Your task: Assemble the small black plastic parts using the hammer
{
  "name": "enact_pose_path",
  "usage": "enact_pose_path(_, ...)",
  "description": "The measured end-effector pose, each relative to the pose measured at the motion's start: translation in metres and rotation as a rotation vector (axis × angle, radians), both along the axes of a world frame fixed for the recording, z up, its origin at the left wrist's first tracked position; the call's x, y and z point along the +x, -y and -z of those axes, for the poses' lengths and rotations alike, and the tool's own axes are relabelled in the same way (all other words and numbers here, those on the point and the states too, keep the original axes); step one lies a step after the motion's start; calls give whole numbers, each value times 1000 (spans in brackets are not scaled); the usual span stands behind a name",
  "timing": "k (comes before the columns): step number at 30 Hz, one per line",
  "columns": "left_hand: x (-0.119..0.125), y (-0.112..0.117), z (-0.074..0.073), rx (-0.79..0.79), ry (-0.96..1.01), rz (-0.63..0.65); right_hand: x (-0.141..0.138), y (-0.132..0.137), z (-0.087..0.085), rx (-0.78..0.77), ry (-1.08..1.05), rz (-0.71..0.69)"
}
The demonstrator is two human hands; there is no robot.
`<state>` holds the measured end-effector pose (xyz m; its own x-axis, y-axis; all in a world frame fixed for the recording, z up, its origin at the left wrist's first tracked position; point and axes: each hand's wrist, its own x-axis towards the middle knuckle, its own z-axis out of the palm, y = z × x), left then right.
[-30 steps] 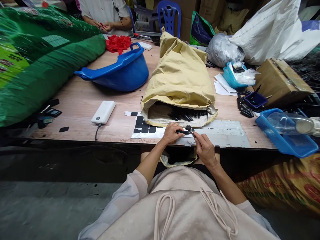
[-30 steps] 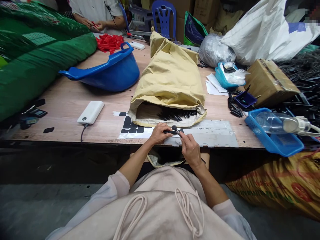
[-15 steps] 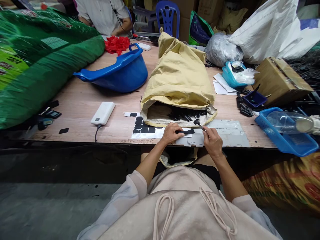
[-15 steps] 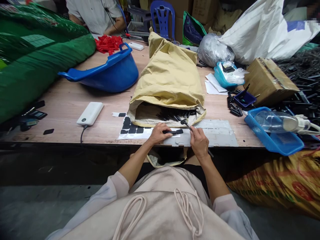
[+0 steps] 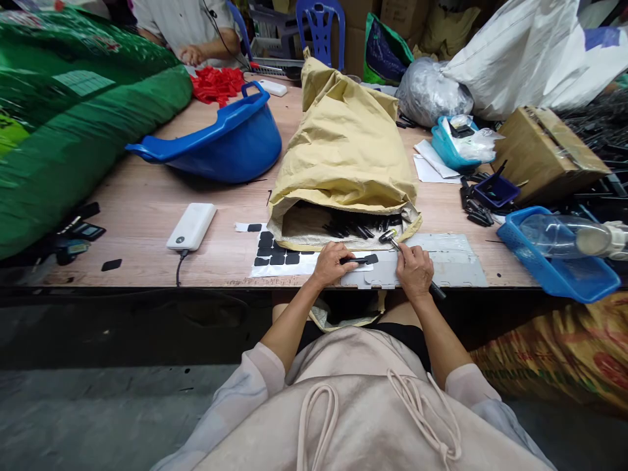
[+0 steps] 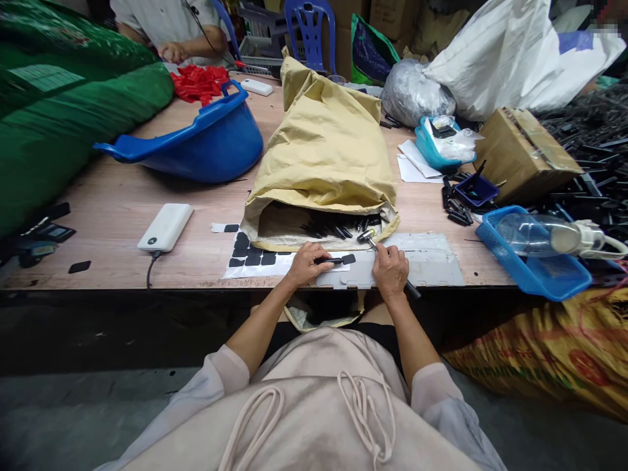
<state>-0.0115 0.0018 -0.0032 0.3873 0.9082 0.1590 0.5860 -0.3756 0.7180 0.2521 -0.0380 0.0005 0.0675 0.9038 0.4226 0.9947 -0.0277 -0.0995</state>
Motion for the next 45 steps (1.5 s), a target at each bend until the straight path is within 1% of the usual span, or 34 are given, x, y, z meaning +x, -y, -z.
enact_pose_path(6,-1,-2,-2,13,-3,26,-2,0,-1,-2,17,3)
enact_pose_path(8,-1,3,-6,25,10,38,-2,-1,-1,3,21,0)
enact_pose_path(10,-2,17,-9,54,49,78,-2,0,-1,3,27,-2)
enact_pose_path(11,-2,27,-10,71,78,119,-2,0,-1,1,30,-3)
enact_pose_path(13,-2,53,-9,73,142,242,-2,0,-1,-4,31,-4)
enact_pose_path(14,-2,67,-6,42,170,316,-2,0,-1,-5,31,-4)
enact_pose_path(16,0,91,5,-80,191,427,-3,0,-1,-3,32,-4)
enact_pose_path(17,2,100,13,-159,176,441,-3,-1,-1,0,34,-4)
enact_pose_path(18,5,107,23,-243,140,424,-2,-1,0,1,36,-3)
enact_pose_path(20,9,111,44,-408,19,323,-2,-1,0,0,40,0)
enact_pose_path(22,13,108,65,-541,-129,201,-2,-2,0,-4,39,0)
enact_pose_path(24,15,103,79,-625,-268,124,-2,-2,0,-1,36,-3)
enact_pose_path(25,15,101,81,-644,-321,105,-2,-2,0,2,33,-4)
enact_pose_path(26,15,100,81,-644,-356,104,-3,-2,0,7,30,-5)
enact_pose_path(27,15,100,77,-623,-369,123,-3,-2,0,12,27,-4)
enact_pose_path(28,15,100,70,-579,-356,162,-3,-2,0,16,24,-2)
enact_pose_path(30,15,99,46,-436,-250,296,-3,-2,0,22,21,0)
enact_pose_path(32,13,91,15,-277,-88,431,-3,-2,0,22,21,-4)
enact_pose_path(33,12,84,0,-212,-10,462,-3,-2,0,21,21,-7)
enact_pose_path(34,9,73,-14,-155,55,438,-3,-2,0,19,21,-9)
enact_pose_path(35,5,59,-25,-96,99,367,-2,-2,0,19,20,-9)
enact_pose_path(36,0,43,-34,-34,119,257,-2,-2,1,20,19,-8)
enact_pose_path(37,-6,26,-39,30,114,130,-2,-1,1,23,17,-6)
enact_pose_path(38,-12,9,-41,91,78,12,-2,-1,1,26,16,-5)
enact_pose_path(39,-18,-8,-40,142,22,-98,-3,-1,1,29,14,-4)
enact_pose_path(40,-24,-23,-36,167,-45,-187,-3,-1,1,31,13,-4)
enact_pose_path(41,-29,-36,-30,161,-111,-249,-3,-1,1,32,12,-5)
enact_pose_path(43,-38,-54,-15,108,-197,-308,-3,-1,1,29,8,-5)
enact_pose_path(45,-43,-62,1,65,-212,-306,-4,-1,1,25,8,-5)
